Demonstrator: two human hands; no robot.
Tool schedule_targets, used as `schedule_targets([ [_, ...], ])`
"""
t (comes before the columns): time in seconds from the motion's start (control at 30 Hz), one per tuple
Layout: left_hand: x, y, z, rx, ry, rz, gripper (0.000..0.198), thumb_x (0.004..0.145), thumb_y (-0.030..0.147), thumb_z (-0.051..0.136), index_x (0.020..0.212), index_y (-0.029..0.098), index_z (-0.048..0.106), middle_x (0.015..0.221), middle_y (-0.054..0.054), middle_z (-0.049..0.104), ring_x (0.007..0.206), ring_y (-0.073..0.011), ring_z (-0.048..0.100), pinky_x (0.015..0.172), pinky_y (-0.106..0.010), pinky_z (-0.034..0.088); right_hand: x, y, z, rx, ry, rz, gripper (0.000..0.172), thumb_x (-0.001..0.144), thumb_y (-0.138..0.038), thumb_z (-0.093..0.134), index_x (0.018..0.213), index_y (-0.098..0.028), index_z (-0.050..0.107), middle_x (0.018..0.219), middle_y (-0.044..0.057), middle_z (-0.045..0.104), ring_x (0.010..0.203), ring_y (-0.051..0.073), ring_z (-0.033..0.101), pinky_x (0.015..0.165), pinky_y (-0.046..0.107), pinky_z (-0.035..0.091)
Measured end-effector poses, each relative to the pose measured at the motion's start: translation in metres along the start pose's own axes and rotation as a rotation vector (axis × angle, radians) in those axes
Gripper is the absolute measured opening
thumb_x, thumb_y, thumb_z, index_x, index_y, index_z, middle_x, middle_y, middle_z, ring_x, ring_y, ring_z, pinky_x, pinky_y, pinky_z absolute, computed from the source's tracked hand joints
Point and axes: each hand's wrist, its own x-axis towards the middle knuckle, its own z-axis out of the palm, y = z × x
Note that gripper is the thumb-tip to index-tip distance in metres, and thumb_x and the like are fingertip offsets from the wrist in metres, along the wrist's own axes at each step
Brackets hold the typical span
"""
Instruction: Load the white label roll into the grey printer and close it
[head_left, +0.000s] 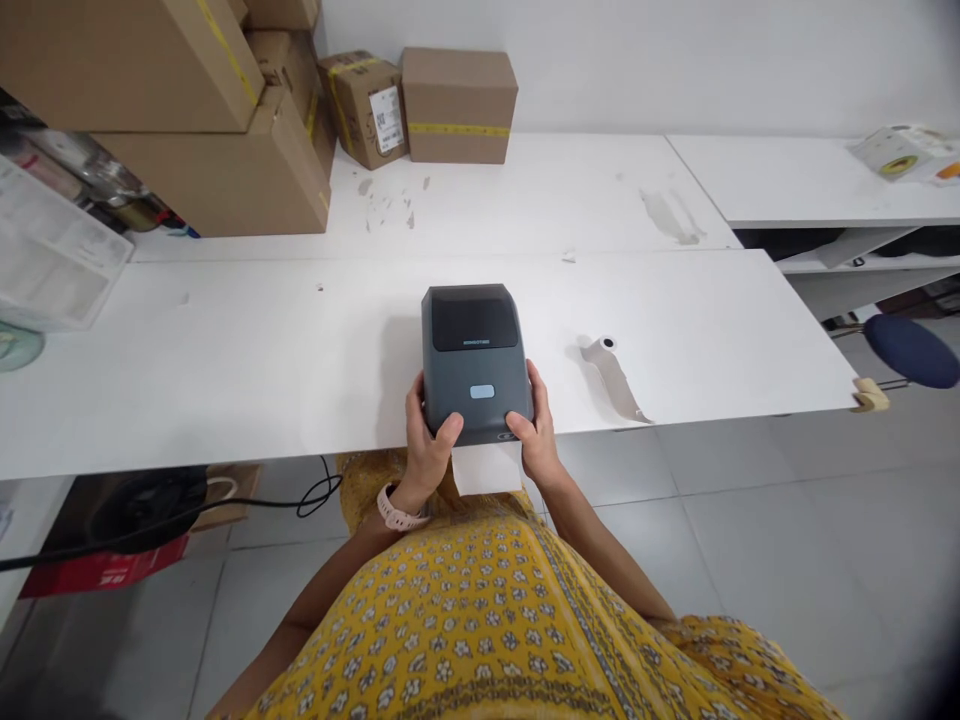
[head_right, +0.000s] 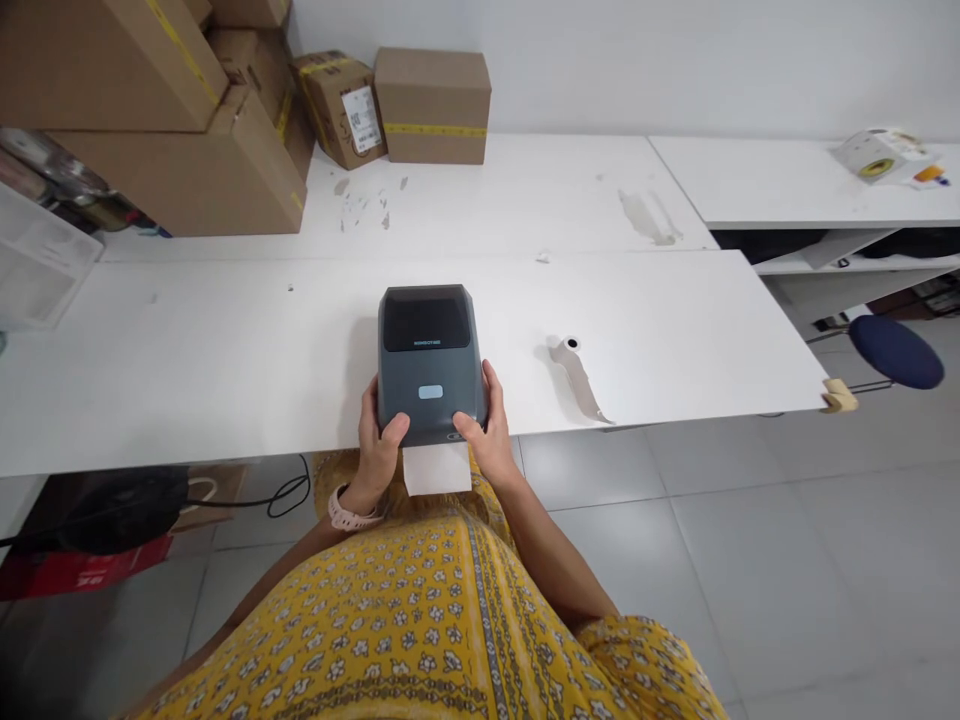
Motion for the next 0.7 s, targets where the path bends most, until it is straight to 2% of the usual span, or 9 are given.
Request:
schedule_targets([
  [0.07,0.002,0.001,-0.002,0.001,-0.018,0.003,0.077,0.085,0.055,0.068,0.15,0.026,0.038,0.156,-0.012,0.044,0.144,-0.0315,0.043,0.118,-0.045,0.039,0.0,0.0,0.001,-0.02,0.002,-0.013,0.097,0.081,-0.072,0.063,0.159,-0.029,0.024,0.166,0.012,0.033,0.151,0.034,0.037,0.122,0.055,0.038],
  [0.17,-0.006,0.007,-0.016,0.01,-0.094,-0.088,0.08,0.085,0.054,0.07,0.151,0.027,0.035,0.157,-0.012,0.043,0.142,-0.0296,0.045,0.114,-0.043,0.043,0.0,0.001,-0.002,-0.059,-0.039,-0.021,0.097,0.084,-0.072,0.06,0.161,-0.029,0.018,0.167,0.014,0.03,0.152,0.033,0.036,0.12,0.056,0.039],
  [0.23,-0.02,0.009,-0.029,0.075,-0.056,-0.16,0.076,0.083,0.055,0.071,0.147,0.026,0.041,0.151,-0.013,0.049,0.134,-0.0278,0.051,0.106,-0.041,0.048,-0.001,0.002,-0.004,-0.097,-0.076,-0.024,0.096,0.087,-0.071,0.056,0.162,-0.03,0.012,0.168,0.013,0.026,0.153,0.032,0.035,0.12,0.056,0.039],
  [0.3,-0.037,0.008,-0.037,0.153,0.003,-0.232,0.058,0.082,0.059,0.07,0.125,0.022,0.059,0.125,-0.011,0.065,0.112,-0.0248,0.062,0.093,-0.038,0.052,-0.003,0.002,-0.007,-0.117,-0.096,-0.024,0.094,0.09,-0.071,0.052,0.163,-0.031,0.008,0.168,0.013,0.027,0.152,0.03,0.036,0.12,0.055,0.04],
  [0.33,-0.044,0.007,-0.038,0.165,-0.037,-0.291,0.05,0.081,0.062,0.069,0.107,0.019,0.066,0.104,-0.008,0.07,0.096,-0.0222,0.064,0.084,-0.036,0.052,-0.004,0.002,-0.007,-0.113,-0.097,-0.024,0.094,0.09,-0.071,0.051,0.163,-0.03,0.008,0.168,0.013,0.027,0.152,0.03,0.037,0.121,0.054,0.039],
  [0.4,-0.054,0.005,-0.035,0.139,-0.206,-0.413,0.047,0.079,0.064,0.068,0.08,0.017,0.067,0.074,-0.003,0.065,0.072,-0.0174,0.059,0.069,-0.032,0.049,-0.005,0.002,-0.007,-0.081,-0.08,-0.022,0.094,0.089,-0.071,0.053,0.162,-0.029,0.012,0.168,0.014,0.028,0.153,0.03,0.036,0.122,0.054,0.038],
  [0.47,-0.056,0.006,-0.025,0.08,-0.33,-0.472,0.047,0.077,0.063,0.071,0.072,0.016,0.068,0.064,-0.001,0.062,0.064,-0.0154,0.055,0.063,-0.03,0.044,-0.005,0.002,-0.005,-0.033,-0.047,-0.014,0.094,0.087,-0.07,0.058,0.161,-0.029,0.018,0.168,0.014,0.028,0.153,0.031,0.034,0.123,0.054,0.035],
  [0.6,-0.049,0.015,-0.006,-0.045,-0.324,-0.495,0.044,0.07,0.057,0.08,0.079,0.014,0.074,0.071,-0.003,0.068,0.064,-0.0143,0.054,0.06,-0.028,0.039,-0.006,0.003,-0.002,0.039,-0.032,0.007,0.094,0.085,-0.065,0.065,0.16,-0.028,0.021,0.167,0.014,0.031,0.151,0.03,0.038,0.124,0.054,0.035],
  [0.7,-0.048,0.016,-0.002,-0.099,-0.314,-0.511,0.042,0.071,0.054,0.08,0.086,0.015,0.076,0.076,-0.003,0.071,0.062,-0.0127,0.053,0.056,-0.026,0.035,-0.008,0.0,-0.001,0.023,-0.04,-0.013,0.09,0.088,-0.062,0.062,0.16,-0.027,0.019,0.166,0.015,0.032,0.151,0.029,0.038,0.123,0.054,0.036],
])
